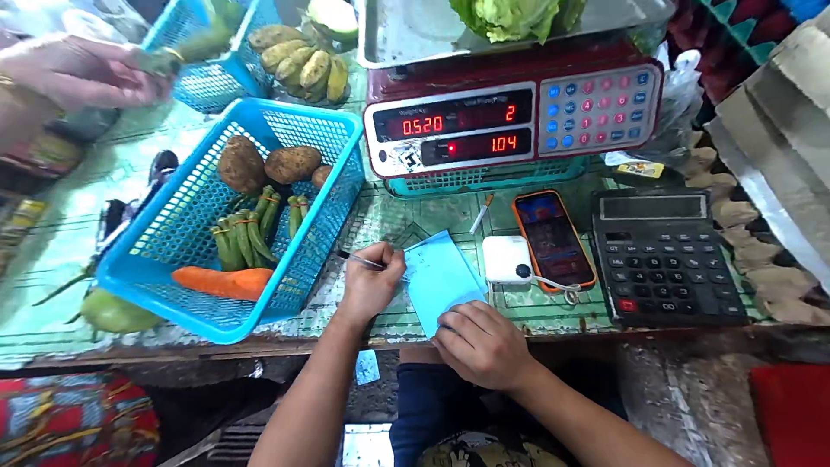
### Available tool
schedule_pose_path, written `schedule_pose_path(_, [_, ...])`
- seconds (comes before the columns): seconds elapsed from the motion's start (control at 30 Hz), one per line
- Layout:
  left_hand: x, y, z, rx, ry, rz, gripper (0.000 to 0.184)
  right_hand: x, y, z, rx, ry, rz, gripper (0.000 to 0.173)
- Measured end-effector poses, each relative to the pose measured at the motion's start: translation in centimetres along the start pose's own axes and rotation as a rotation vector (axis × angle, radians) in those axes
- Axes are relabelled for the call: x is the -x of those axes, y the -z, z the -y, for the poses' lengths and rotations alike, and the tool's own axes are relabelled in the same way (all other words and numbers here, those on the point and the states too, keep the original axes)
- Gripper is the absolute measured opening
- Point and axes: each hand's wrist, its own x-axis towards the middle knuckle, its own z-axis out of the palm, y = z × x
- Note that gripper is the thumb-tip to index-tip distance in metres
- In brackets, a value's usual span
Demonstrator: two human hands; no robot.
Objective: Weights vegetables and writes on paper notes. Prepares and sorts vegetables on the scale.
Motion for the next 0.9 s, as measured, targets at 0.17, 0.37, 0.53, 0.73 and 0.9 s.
schedule_pose_path(0.17, [0.15, 0.07, -0.41, -0.051, 0.026, 0.007, 0.035, 0.14, 0.24, 0.12, -0.008, -0.021, 0.019, 0.019])
schedule_pose_path(0.37, [0.47, 0.25, -0.21, -0.071, -0.013, 0.047, 0.035, 0.19, 0.21, 0.1, -0.011, -0.022, 0.021, 0.019])
schedule_pose_path(0.53, [0.39, 0.26, -0.34, -0.034, -0.02, 0.06, 0.037, 0.16, 0.19, 0.09, -0.004, -0.019, 0.02, 0.019])
schedule_pose_path(0.73, [0.35, 0.17, -0.18, -0.027, -0.061, 0.07, 0.037, 0.18, 0.2, 0.12, -0.006, -0.019, 0.018, 0.018])
schedule_pose_path(0.9, [0.71, -0.44, -0.31, -0.208, -0.214, 0.04, 0.038, 0.14, 0.17, 0.23, 0.0, -0.009, 0.017, 0.018])
